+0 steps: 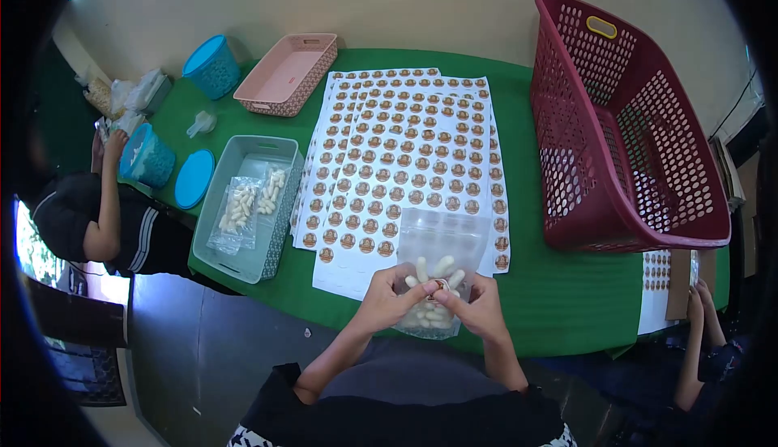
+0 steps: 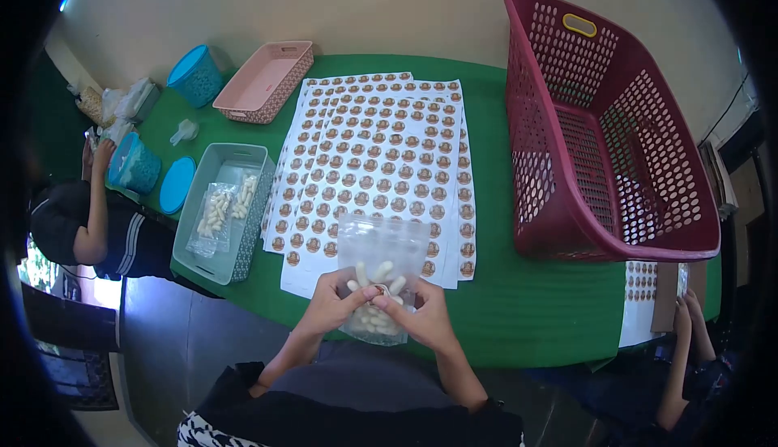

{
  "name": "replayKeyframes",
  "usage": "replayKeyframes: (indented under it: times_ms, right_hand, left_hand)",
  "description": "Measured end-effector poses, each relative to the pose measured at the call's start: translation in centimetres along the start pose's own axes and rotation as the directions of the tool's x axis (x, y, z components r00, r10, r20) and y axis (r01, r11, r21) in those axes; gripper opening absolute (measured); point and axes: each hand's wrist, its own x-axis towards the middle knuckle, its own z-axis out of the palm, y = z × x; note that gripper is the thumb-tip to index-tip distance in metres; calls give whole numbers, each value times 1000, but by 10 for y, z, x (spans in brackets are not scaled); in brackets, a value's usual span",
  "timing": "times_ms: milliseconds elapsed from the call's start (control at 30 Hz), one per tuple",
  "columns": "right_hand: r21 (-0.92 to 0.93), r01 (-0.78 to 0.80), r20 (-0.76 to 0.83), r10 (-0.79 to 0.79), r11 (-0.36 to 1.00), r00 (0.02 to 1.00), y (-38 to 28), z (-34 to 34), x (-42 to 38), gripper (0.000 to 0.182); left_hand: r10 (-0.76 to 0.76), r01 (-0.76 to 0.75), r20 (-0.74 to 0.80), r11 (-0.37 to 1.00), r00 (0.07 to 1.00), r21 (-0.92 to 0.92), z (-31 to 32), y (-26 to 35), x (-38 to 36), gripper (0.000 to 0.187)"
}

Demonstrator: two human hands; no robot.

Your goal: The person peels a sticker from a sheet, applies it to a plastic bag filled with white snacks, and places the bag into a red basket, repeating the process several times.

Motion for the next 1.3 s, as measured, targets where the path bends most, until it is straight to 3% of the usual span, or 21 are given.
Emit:
replayKeyframes:
  times_ms: [67, 200, 267, 433, 533, 700, 833, 900, 967, 1000, 1067, 1133, 1233, 1300]
  right_hand:
    - [50, -58, 8, 58, 997, 998, 2, 1, -1, 25]
    - [20, -40, -69, 41, 999, 997, 10, 0, 0, 18]
    - [22, -33, -94, 35, 999, 995, 9, 0, 0, 18]
    - [159, 42, -75, -31, 986, 997, 7, -2, 2, 17]
    - [60, -44, -39, 46, 997, 998, 10, -8, 1, 18]
    - [88, -39, -37, 42, 995, 998, 19, -11, 1, 20]
    - [107, 17, -46, -12, 994, 999, 12, -6, 2, 19]
    - [91, -27, -45, 31, 996, 999, 7, -7, 3, 19]
    - [73, -72, -43, 75, 995, 996, 8, -10, 2, 19]
    - [60, -83, -13, 84, 995, 996, 12, -12, 1, 20]
    - [47, -92, 20, 91, 995, 996, 15, -11, -2, 20]
    - [50, -135, 79, 131, 990, 988, 16, -4, -5, 18]
    - [-58, -146, 110, 151, 988, 982, 28, 0, -8, 17]
    - [-147, -173, 164, 196, 974, 967, 24, -1, -7, 26]
  left_hand:
    - [-20, 20, 6, 996, 1000, -81, 2, 4, -1, 23]
    - [1, 1, 24, 998, 1000, -58, 3, 9, -2, 25]
    - [54, -59, 54, 995, 997, 81, 0, 4, -1, 26]
    - [25, -28, 32, 997, 999, 65, 1, -4, 1, 25]
    - [23, -25, 21, 993, 1000, 114, 2, -6, 0, 23]
    - [38, -55, 84, 977, 996, 205, -1, -4, 2, 17]
    - [-17, 4, 72, 984, 997, 176, -1, -4, 1, 30]
    - [-15, 0, 80, 982, 997, 187, -1, -3, 1, 35]
    - [348, -365, 113, 901, 931, 234, -4, 0, 2, 49]
    - [349, -366, 112, 900, 930, 235, -7, 2, 3, 49]
    - [163, -178, 115, 975, 980, 135, -15, 7, 7, 62]
    - [191, -196, 69, 977, 979, 80, -13, 13, 9, 51]
    - [95, -105, -131, 992, 987, -73, -7, 10, 13, 20]
    - [94, -99, -132, 995, 987, -29, -6, 6, 11, 20]
